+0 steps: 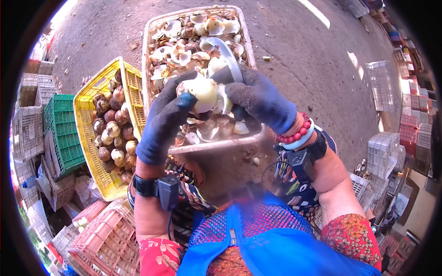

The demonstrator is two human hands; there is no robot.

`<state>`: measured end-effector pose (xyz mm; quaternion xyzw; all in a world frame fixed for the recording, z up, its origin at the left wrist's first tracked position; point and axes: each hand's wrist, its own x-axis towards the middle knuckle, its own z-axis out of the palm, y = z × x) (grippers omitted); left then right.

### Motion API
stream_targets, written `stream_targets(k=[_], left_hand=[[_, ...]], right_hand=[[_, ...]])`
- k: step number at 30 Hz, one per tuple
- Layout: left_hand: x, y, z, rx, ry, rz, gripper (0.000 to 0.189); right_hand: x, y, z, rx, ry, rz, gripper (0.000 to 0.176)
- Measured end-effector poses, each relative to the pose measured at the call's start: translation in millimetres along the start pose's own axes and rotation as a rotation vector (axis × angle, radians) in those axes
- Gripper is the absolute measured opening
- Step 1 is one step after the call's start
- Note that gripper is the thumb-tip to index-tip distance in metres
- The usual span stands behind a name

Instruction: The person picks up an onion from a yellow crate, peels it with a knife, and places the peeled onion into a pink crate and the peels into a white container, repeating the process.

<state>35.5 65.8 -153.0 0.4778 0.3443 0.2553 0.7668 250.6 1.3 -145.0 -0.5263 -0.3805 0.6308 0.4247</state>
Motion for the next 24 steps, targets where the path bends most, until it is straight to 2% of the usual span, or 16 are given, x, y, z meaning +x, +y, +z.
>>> stream_targets(k=[3, 5, 8, 10, 12, 14, 15, 17, 19, 21, 23, 24], left_hand=[[4, -14, -6, -0.042, 0.002, 0.046, 0.058], [3, -17, -6, 0.113, -0.012, 0.139, 0.054], [0, -12, -3, 0.112, -0.086, 0.153, 0.049], [-4, -6, -4, 0.365, -0.076, 0.258, 0.047], [-9, -3, -4, 0.945, 0.019, 0.487, 0.047], [-6, -6, -5, 0.745, 0.024, 0.452, 0.047], [1, -14, -7, 0.257, -0.022, 0.296, 0.046], [6, -17, -4, -0.179, -0.02, 0.107, 0.046], [6, -15, 3, -0.076, 0.067, 0.057, 0.047], [1, -14, 8, -0.017, 0.052, 0.081, 0.047], [-1, -11, 16, 0.071, 0.078, 0.125, 0.047], [-1, -15, 12, 0.082, 0.085, 0.13, 0.047]], right_hand=[[0, -2, -3, 0.088, -0.024, 0.045, 0.038], [2, 1, -4, 0.151, -0.037, 0.032, 0.034], [-4, -8, 0, 0.388, -0.008, 0.099, 0.036], [-3, -10, 0, 0.492, 0.103, 0.1, 0.037], [1, -12, -14, 0.291, 0.091, 0.116, 0.034], [-2, -13, -9, -0.033, 0.238, 0.008, 0.033], [-3, -14, -7, -0.195, 0.313, -0.046, 0.033], [2, -1, -7, -0.377, 0.295, -0.196, 0.043], [6, 9, 2, -0.446, 0.212, -0.334, 0.046], [7, 22, 11, -0.532, 0.226, -0.411, 0.045], [3, 15, 14, -0.487, 0.149, -0.286, 0.044], [-1, 9, 14, -0.38, 0.094, -0.165, 0.037]])
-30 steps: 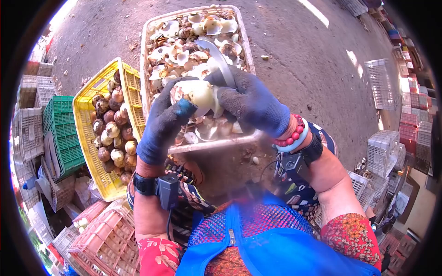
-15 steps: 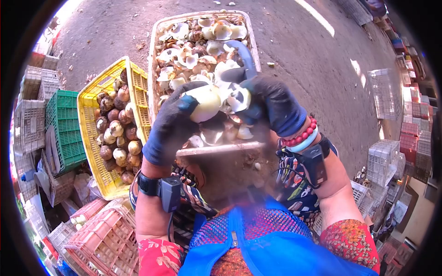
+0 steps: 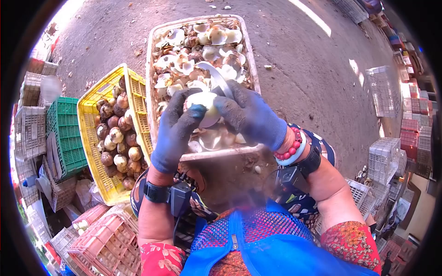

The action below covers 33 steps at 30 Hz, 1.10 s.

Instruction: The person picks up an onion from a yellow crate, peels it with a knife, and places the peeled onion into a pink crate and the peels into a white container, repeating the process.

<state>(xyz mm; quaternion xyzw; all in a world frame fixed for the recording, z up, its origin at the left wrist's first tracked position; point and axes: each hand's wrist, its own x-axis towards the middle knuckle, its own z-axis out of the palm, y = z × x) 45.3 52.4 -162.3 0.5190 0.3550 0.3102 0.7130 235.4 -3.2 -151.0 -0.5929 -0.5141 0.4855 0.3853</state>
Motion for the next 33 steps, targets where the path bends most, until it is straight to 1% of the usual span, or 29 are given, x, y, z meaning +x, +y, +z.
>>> stream_targets(k=[3, 6, 9, 12, 14, 15, 16, 19, 20, 21, 22, 23, 24, 25, 27, 29, 30, 32, 33], left_hand=[[1, -3, -8, 0.002, -0.024, 0.027, 0.048], [0, -4, -11, 0.05, -0.037, 0.066, 0.049], [1, -4, -16, -0.011, -0.067, 0.05, 0.053], [0, 1, -12, -0.452, -0.118, -0.053, 0.049], [-4, 6, -8, -0.249, -0.072, 0.055, 0.041], [-6, 6, -8, -0.102, -0.053, 0.149, 0.034], [-8, 6, -8, 0.046, -0.021, 0.24, 0.029], [-6, 6, -6, -0.184, 0.149, 0.279, 0.03], [-3, 4, -12, -0.391, 0.125, 0.217, 0.025], [0, 3, -18, -0.599, 0.116, 0.154, 0.023], [0, 8, -19, -0.565, 0.123, 0.17, 0.025], [1, 10, -20, -0.531, 0.131, 0.187, 0.027], [5, 1, -26, -0.485, 0.073, 0.179, 0.033], [9, -4, -27, -0.438, 0.016, 0.173, 0.039], [12, -11, -23, -0.351, -0.051, 0.136, 0.042], [10, -10, -15, -0.111, -0.046, 0.094, 0.045], [10, -10, -13, 0.064, -0.035, 0.122, 0.046], [8, -10, -13, 0.526, -0.013, 0.263, 0.048], [13, -24, -19, 0.764, -0.007, 0.422, 0.049]], right_hand=[[0, -5, 0, 0.283, -0.062, 0.045, 0.034], [3, 4, 4, 0.11, -0.003, -0.015, 0.03], [6, 6, 6, 0.039, 0.032, -0.035, 0.028], [5, -1, 8, 0.348, 0.061, 0.089, 0.028], [8, -8, 0, 0.508, -0.011, 0.19, 0.028], [10, -9, -4, 0.588, -0.05, 0.239, 0.029], [10, -8, -10, 0.75, -0.133, 0.279, 0.027], [9, -16, -19, 0.617, -0.004, 0.243, 0.033], [18, 1, -26, 0.399, 0.02, 0.344, 0.037], [24, 18, -24, -0.011, 0.194, 0.05, 0.037], [28, 22, -18, -0.422, 0.36, -0.249, 0.037], [27, 23, -16, -0.539, 0.417, -0.325, 0.038], [25, 24, -13, -0.658, 0.484, -0.397, 0.039], [21, 15, -9, -0.457, 0.427, -0.303, 0.042], [18, 3, -3, -0.054, 0.302, -0.114, 0.049], [13, -11, 10, -0.19, 0.289, -0.306, 0.05], [12, -14, 13, -0.258, 0.285, -0.401, 0.051], [14, -5, 13, -0.216, 0.219, -0.373, 0.053], [16, -3, 13, -0.196, 0.186, -0.361, 0.054]])
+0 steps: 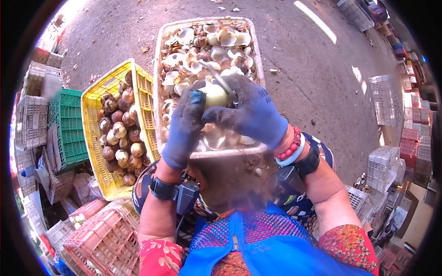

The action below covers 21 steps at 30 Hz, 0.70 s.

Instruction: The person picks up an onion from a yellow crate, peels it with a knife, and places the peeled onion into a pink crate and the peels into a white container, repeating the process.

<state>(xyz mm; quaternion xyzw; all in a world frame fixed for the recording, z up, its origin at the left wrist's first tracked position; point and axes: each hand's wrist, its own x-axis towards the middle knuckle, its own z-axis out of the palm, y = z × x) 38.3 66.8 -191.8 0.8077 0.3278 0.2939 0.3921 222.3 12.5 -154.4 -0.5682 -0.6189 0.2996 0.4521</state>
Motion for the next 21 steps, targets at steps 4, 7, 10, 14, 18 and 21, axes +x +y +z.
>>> stream_targets(k=[4, 7, 10, 14, 18, 21], left_hand=[[-4, 4, 13, -0.185, 0.132, -0.064, 0.051], [-10, 14, 17, -0.516, 0.206, -0.201, 0.052], [-9, 19, 11, -0.378, 0.211, -0.127, 0.052], [-11, 15, 6, -0.621, 0.142, -0.242, 0.049], [-2, -14, -8, 0.027, 0.13, 0.02, 0.049], [2, -28, -8, 0.454, 0.164, -0.005, 0.046]], right_hand=[[2, -5, -10, 0.08, -0.174, 0.18, 0.053], [-1, -2, -7, 0.171, -0.191, 0.248, 0.053], [0, -5, -10, 0.394, -0.235, 0.37, 0.055], [2, -4, -8, 0.713, -0.172, 0.477, 0.046], [4, 4, -25, 1.052, -0.183, 0.598, 0.049], [6, -1, -28, 1.309, -0.085, 0.605, 0.054]])
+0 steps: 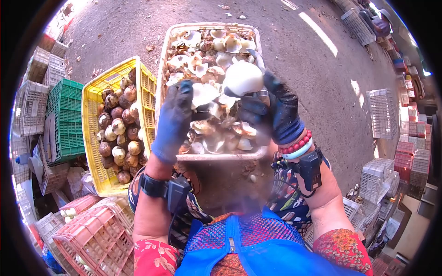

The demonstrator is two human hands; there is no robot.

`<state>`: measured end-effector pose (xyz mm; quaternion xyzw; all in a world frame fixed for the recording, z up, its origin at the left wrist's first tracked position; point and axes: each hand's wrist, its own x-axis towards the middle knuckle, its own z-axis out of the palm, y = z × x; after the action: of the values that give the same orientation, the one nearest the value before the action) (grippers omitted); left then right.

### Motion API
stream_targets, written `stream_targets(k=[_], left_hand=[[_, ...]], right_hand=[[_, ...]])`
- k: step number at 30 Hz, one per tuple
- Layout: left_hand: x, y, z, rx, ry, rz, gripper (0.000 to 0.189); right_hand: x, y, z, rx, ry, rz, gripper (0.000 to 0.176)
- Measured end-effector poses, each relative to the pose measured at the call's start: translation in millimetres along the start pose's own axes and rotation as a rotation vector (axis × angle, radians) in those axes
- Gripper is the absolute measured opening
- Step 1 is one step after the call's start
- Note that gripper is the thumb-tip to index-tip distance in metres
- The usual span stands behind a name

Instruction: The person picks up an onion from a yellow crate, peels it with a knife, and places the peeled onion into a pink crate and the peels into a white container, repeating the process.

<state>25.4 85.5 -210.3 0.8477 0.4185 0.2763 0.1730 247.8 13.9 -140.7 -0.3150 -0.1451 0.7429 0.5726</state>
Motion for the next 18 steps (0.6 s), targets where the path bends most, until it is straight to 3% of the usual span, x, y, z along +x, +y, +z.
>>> stream_targets(k=[1, 3, 5, 6, 7, 10, 12, 14, 15, 17, 18], left_hand=[[1, -1, 3, 0.077, -0.011, -0.085, 0.045], [3, 3, 15, 0.108, 0.325, -0.236, 0.041], [14, 22, -10, -0.393, 0.203, -0.366, 0.043], [12, 31, -10, -0.891, 0.107, -0.598, 0.041], [9, 36, -5, -1.163, 0.061, -0.657, 0.044], [6, 54, -8, -1.763, -0.095, -0.829, 0.047], [-9, 50, -10, -1.641, 0.018, -0.696, 0.055], [-12, 37, -23, -1.803, 0.013, -0.741, 0.057], [-15, 29, -34, -1.88, 0.01, -0.762, 0.058], [-27, 13, -71, -1.856, 0.074, -0.754, 0.06], [-41, -6, -101, -1.83, 0.194, -0.626, 0.058]], right_hand=[[-1, -1, 4, 0.068, 0.026, -0.017, 0.056], [1, 1, 4, -0.002, 0.065, -0.035, 0.057], [1, 11, 6, -0.19, 0.135, -0.103, 0.059], [0, 16, 6, -0.257, 0.115, -0.091, 0.05], [1, 25, 8, -0.371, 0.158, -0.117, 0.046], [0, 47, 13, -0.696, 0.182, -0.176, 0.029], [2, 52, 10, -0.486, 0.184, -0.11, 0.028], [1, 43, 19, -0.288, 0.137, -0.036, 0.026], [3, 42, 29, -0.213, 0.232, -0.068, 0.028], [6, 33, 4, -0.26, 0.157, -0.043, 0.031], [5, 25, -7, -0.328, 0.134, -0.044, 0.033]])
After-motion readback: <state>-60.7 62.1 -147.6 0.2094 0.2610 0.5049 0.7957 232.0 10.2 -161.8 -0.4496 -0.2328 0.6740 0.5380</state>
